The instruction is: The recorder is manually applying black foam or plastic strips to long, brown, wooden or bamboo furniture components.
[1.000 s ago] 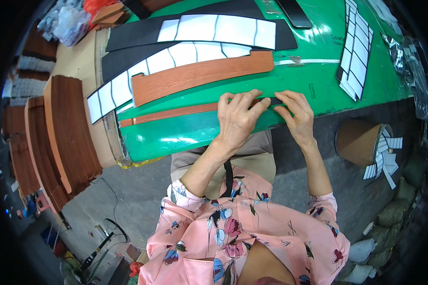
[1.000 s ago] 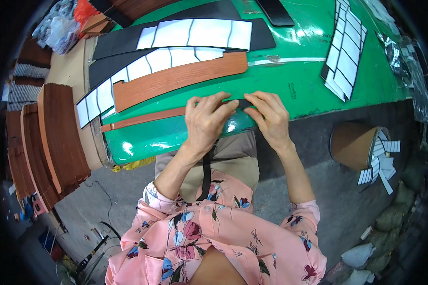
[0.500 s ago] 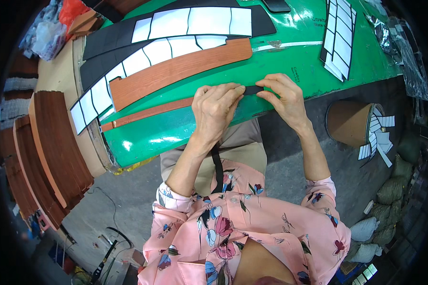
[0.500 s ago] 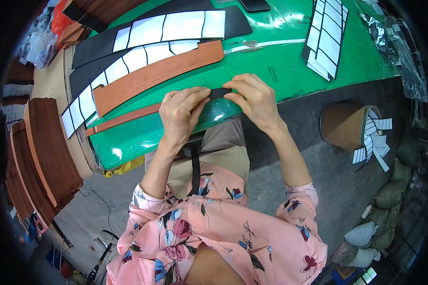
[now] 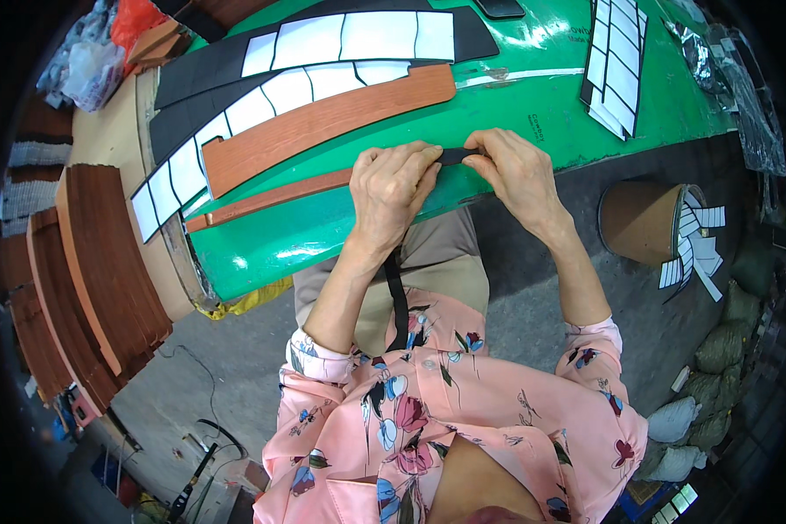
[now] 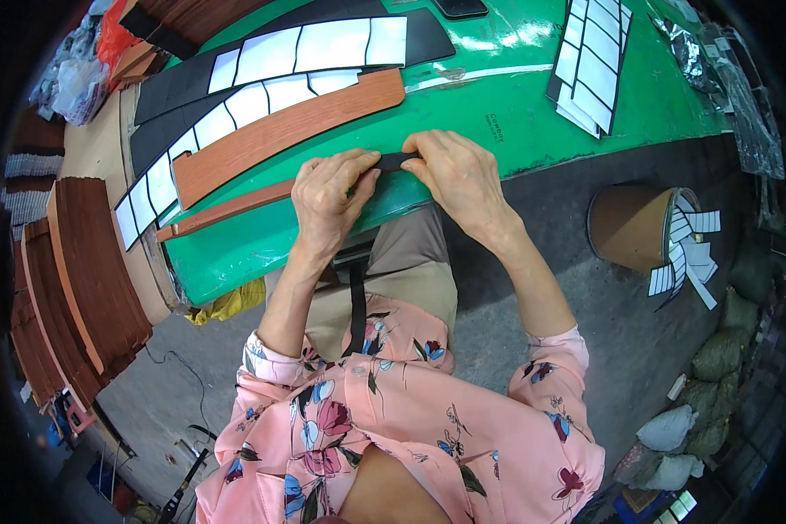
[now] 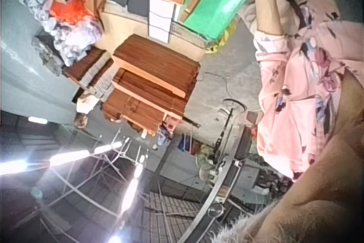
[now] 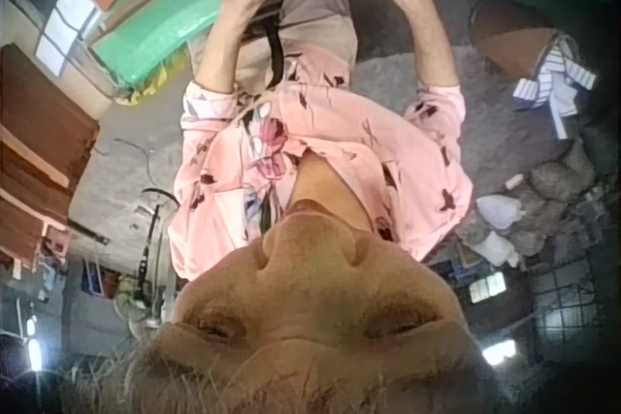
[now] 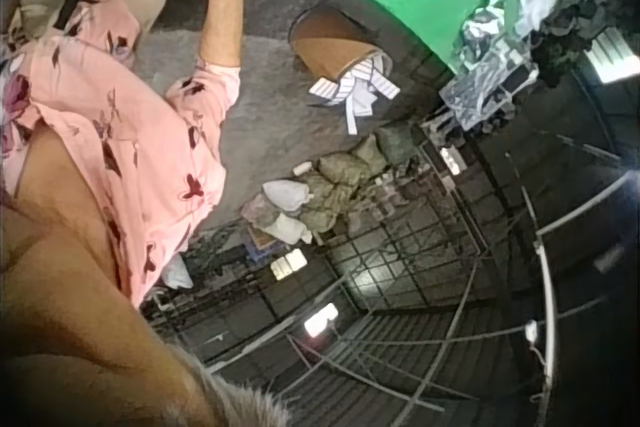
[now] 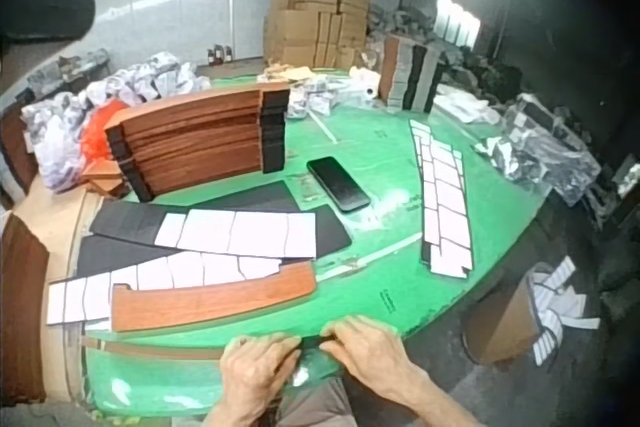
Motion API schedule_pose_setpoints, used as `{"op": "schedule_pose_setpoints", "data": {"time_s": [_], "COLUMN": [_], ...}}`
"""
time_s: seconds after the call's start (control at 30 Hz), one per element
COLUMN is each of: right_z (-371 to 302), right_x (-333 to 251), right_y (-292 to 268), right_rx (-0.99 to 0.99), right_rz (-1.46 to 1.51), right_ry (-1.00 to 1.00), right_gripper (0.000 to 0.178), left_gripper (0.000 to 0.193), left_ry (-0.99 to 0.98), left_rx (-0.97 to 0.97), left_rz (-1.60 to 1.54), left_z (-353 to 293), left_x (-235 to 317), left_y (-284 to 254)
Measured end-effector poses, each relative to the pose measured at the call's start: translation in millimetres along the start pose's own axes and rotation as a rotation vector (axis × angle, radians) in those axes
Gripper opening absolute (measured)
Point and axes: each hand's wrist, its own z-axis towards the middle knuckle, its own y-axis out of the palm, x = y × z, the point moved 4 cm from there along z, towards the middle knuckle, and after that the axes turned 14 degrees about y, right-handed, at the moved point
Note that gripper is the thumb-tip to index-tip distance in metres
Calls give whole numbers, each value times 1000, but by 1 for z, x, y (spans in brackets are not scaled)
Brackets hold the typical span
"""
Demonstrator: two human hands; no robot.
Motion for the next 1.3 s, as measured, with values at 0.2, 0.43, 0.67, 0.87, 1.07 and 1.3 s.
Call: {"op": "schedule_pose_setpoints", "data": {"time_s": [0.2,0.43,0.67,0.87,1.07,1.3], "right_z": [3,1,-1,-5,-10,-17], "right_x": [17,28,23,11,1,-7], "right_y": [5,10,7,1,0,4], "right_rx": [-253,-307,-260,-120,127,342], "right_rz": [493,570,469,285,19,-237], "right_ry": [400,589,527,396,55,-153], "right_gripper": [19,25,21,18,18,22], "left_gripper": [20,18,18,17,17,16], "left_ry": [-4,-55,-62,-43,-14,-20], "left_rx": [-11,-13,-21,4,21,20], "left_rz": [-31,-53,-58,-40,-19,-22], "left_z": [-1,1,0,-1,0,1], "left_x": [-2,-2,-3,-1,-1,-2], "left_y": [-2,-4,-3,-2,-3,-2]}}
